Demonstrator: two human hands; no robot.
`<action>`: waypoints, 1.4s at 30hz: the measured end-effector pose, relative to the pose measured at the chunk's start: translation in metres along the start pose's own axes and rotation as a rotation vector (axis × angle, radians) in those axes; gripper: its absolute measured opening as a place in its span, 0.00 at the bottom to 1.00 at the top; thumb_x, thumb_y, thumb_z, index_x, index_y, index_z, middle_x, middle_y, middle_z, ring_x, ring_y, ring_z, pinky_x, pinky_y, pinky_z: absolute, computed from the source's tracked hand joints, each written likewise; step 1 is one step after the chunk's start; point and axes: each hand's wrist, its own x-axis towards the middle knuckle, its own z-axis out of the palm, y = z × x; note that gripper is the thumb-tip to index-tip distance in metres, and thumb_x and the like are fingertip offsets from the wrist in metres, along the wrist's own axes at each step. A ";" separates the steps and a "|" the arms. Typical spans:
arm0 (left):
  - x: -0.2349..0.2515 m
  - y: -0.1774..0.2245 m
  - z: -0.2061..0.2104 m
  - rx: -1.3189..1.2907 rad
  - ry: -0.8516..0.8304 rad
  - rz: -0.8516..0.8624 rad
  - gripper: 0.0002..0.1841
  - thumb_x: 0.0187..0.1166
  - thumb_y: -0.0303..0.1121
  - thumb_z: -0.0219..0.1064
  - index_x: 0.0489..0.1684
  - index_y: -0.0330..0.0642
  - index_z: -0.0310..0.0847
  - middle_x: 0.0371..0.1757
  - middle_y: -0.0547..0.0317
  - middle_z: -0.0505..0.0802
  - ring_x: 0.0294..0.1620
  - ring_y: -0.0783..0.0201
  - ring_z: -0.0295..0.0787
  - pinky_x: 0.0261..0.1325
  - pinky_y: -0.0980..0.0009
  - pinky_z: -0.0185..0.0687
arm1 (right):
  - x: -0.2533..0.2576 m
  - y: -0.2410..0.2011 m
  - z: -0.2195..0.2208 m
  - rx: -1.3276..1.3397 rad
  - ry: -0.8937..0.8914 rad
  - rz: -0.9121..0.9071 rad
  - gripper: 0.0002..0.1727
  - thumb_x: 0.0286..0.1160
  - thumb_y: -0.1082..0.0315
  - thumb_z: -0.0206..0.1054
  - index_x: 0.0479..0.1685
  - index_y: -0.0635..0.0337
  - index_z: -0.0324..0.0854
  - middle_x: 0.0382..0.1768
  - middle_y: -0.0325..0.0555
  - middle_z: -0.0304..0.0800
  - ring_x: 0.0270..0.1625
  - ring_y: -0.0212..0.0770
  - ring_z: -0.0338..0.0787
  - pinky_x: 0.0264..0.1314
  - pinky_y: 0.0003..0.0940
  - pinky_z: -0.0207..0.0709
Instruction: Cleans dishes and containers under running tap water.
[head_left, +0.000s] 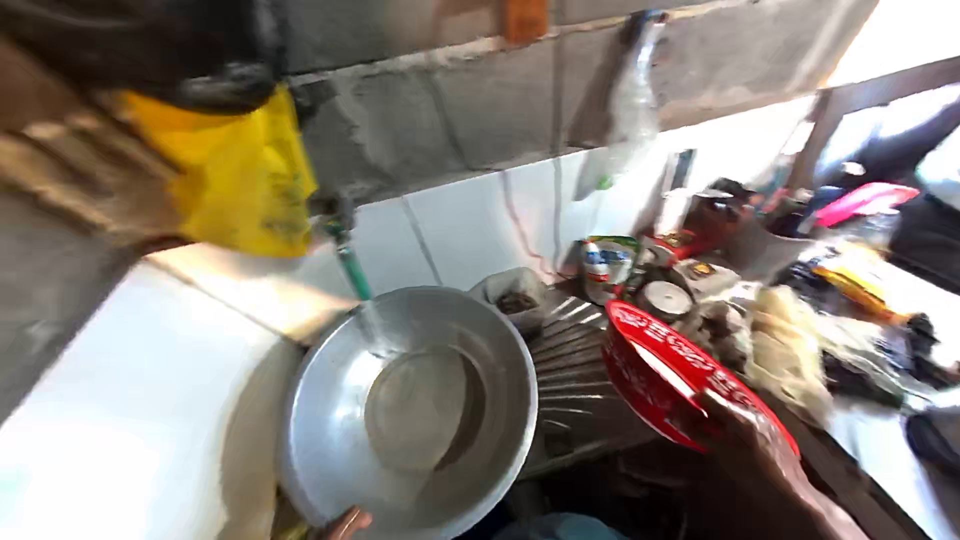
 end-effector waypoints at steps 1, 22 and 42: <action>0.002 -0.004 -0.005 -0.044 -0.007 0.033 0.11 0.75 0.17 0.53 0.41 0.47 0.70 0.29 0.71 0.88 0.30 0.75 0.88 0.37 0.72 0.89 | -0.003 0.000 0.011 -0.024 -0.057 -0.014 0.16 0.73 0.59 0.74 0.47 0.65 0.90 0.37 0.65 0.94 0.41 0.72 0.93 0.44 0.78 0.78; 0.045 0.010 0.018 -0.152 0.338 0.260 0.18 0.74 0.15 0.55 0.61 0.36 0.66 0.41 0.59 0.84 0.33 0.72 0.86 0.31 0.72 0.87 | 0.003 0.041 0.133 -0.204 -0.271 -0.457 0.09 0.72 0.71 0.70 0.44 0.67 0.90 0.45 0.65 0.93 0.49 0.69 0.94 0.49 0.64 0.84; 0.062 0.003 0.028 -0.155 0.341 0.276 0.29 0.69 0.17 0.60 0.75 0.25 0.60 0.51 0.46 0.84 0.48 0.67 0.86 0.51 0.70 0.85 | 0.222 -0.319 0.209 0.485 -0.881 -0.635 0.24 0.95 0.61 0.47 0.70 0.72 0.80 0.67 0.65 0.85 0.70 0.53 0.85 0.79 0.45 0.71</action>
